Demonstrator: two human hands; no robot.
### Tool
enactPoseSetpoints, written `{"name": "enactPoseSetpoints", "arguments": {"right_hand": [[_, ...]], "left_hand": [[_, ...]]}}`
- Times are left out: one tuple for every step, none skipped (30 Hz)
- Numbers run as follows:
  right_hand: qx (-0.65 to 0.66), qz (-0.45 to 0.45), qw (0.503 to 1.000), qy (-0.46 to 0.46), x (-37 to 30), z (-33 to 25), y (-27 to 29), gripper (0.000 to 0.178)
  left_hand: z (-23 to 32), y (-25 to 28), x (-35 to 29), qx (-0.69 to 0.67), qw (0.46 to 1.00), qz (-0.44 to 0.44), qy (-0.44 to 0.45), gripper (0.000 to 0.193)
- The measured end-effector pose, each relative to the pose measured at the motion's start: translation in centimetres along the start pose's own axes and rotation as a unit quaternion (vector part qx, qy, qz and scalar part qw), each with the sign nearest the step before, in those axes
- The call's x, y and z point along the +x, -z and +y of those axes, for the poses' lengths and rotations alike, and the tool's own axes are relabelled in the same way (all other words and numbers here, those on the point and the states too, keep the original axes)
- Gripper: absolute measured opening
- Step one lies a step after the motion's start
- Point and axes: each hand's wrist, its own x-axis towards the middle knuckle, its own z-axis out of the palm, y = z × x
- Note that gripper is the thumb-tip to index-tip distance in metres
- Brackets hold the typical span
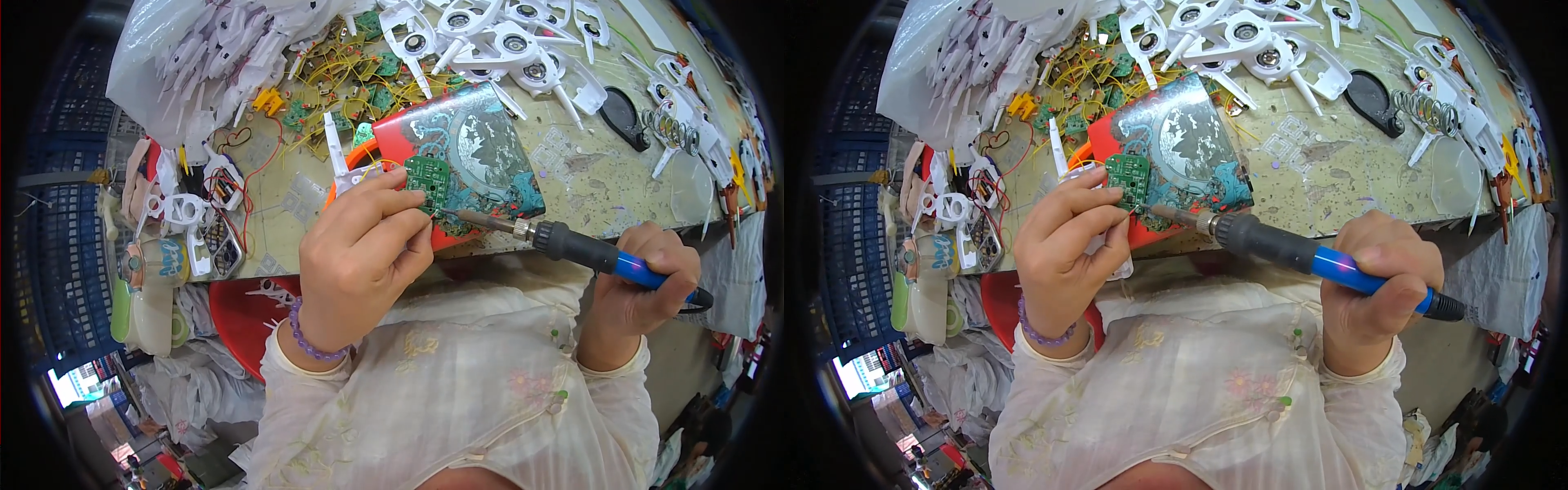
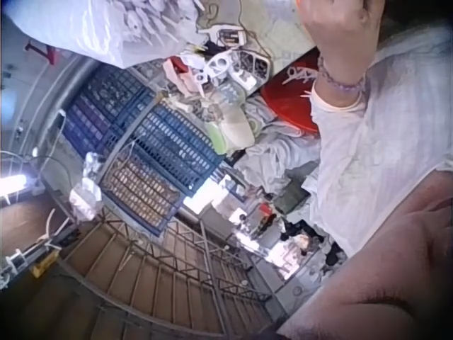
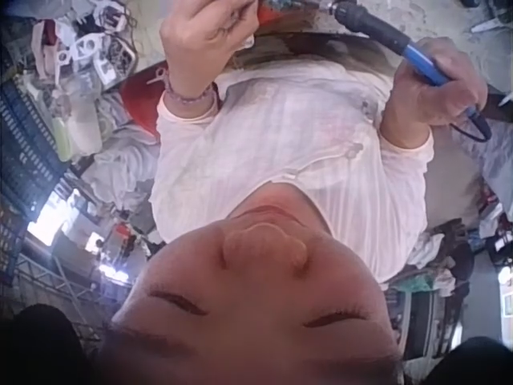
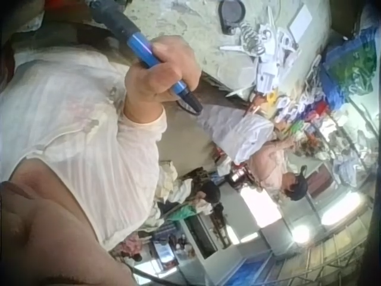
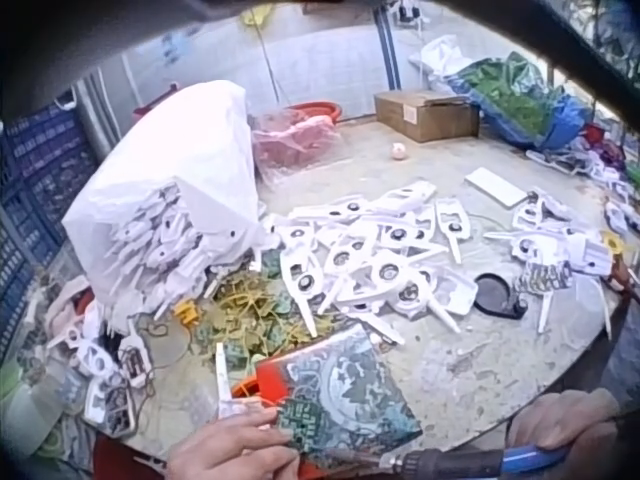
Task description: Assembling electronic components by soldering wires to a circuit board and fitting them into plastic shells.
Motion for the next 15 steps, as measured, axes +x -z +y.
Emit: {"name": "enactPoseSetpoints", "arguments": {"right_hand": [[-0.001, 0.000, 1.000, -0.003, 0.02, -0.03, -0.06, 0.039], [-0.001, 0.000, 1.000, -0.004, 0.06, -0.06, -0.12, 0.039], [-0.002, -0.004, 1.000, -0.004, 0.11, -0.09, -0.17, 0.039], [-0.003, -0.008, 1.000, -0.005, 0.15, -0.11, -0.21, 0.039], [-0.003, -0.008, 1.000, -0.005, 0.20, -0.11, -0.25, 0.039], [-0.006, -0.009, 1.000, -0.005, 0.23, -0.10, -0.29, 0.039], [-0.009, -0.012, 1.000, -0.005, 0.23, -0.09, -0.31, 0.039], [-0.009, -0.011, 1.000, -0.005, 0.20, -0.06, -0.33, 0.039], [-0.006, -0.012, 1.000, -0.004, 0.17, -0.03, -0.35, 0.039], [-0.003, -0.013, 1.000, -0.003, 0.15, 0.00, -0.36, 0.039], [-0.003, -0.013, 1.000, -0.004, 0.12, 0.01, -0.36, 0.039], [-0.007, -0.014, 1.000, -0.004, 0.11, 0.00, -0.36, 0.039], [-0.010, -0.014, 1.000, -0.004, 0.09, 0.00, -0.37, 0.039], [-0.010, -0.014, 1.000, -0.005, 0.06, 0.03, -0.36, 0.039], [-0.011, -0.012, 1.000, -0.003, 0.03, 0.08, -0.35, 0.039]], "left_hand": [[-0.04, 0.05, 0.06, 0.000, 1.000, 0.000, 0.000, 0.018], [-0.09, 0.08, 0.12, 0.006, 1.000, -0.005, -0.006, 0.018], [-0.13, 0.09, 0.19, 0.012, 1.000, -0.010, -0.013, 0.018], [-0.13, 0.12, 0.22, 0.012, 1.000, -0.010, -0.013, 0.018], [-0.11, 0.15, 0.24, 0.013, 1.000, -0.011, -0.014, 0.018], [-0.09, 0.18, 0.24, 0.014, 1.000, -0.011, -0.015, 0.019], [-0.08, 0.20, 0.25, 0.014, 1.000, -0.012, -0.015, 0.019], [-0.08, 0.21, 0.26, 0.014, 1.000, -0.014, -0.016, 0.019], [-0.07, 0.23, 0.27, 0.015, 1.000, -0.017, -0.016, 0.019], [-0.06, 0.26, 0.26, 0.015, 1.000, -0.017, -0.016, 0.019], [-0.06, 0.29, 0.23, 0.014, 1.000, -0.020, -0.016, 0.019], [-0.05, 0.34, 0.22, 0.014, 1.000, -0.023, -0.015, 0.019], [-0.04, 0.37, 0.19, 0.014, 1.000, -0.024, -0.015, 0.019], [-0.04, 0.40, 0.15, 0.014, 0.999, -0.025, -0.015, 0.019], [-0.06, 0.41, 0.13, 0.015, 0.999, -0.027, -0.016, 0.019]]}}
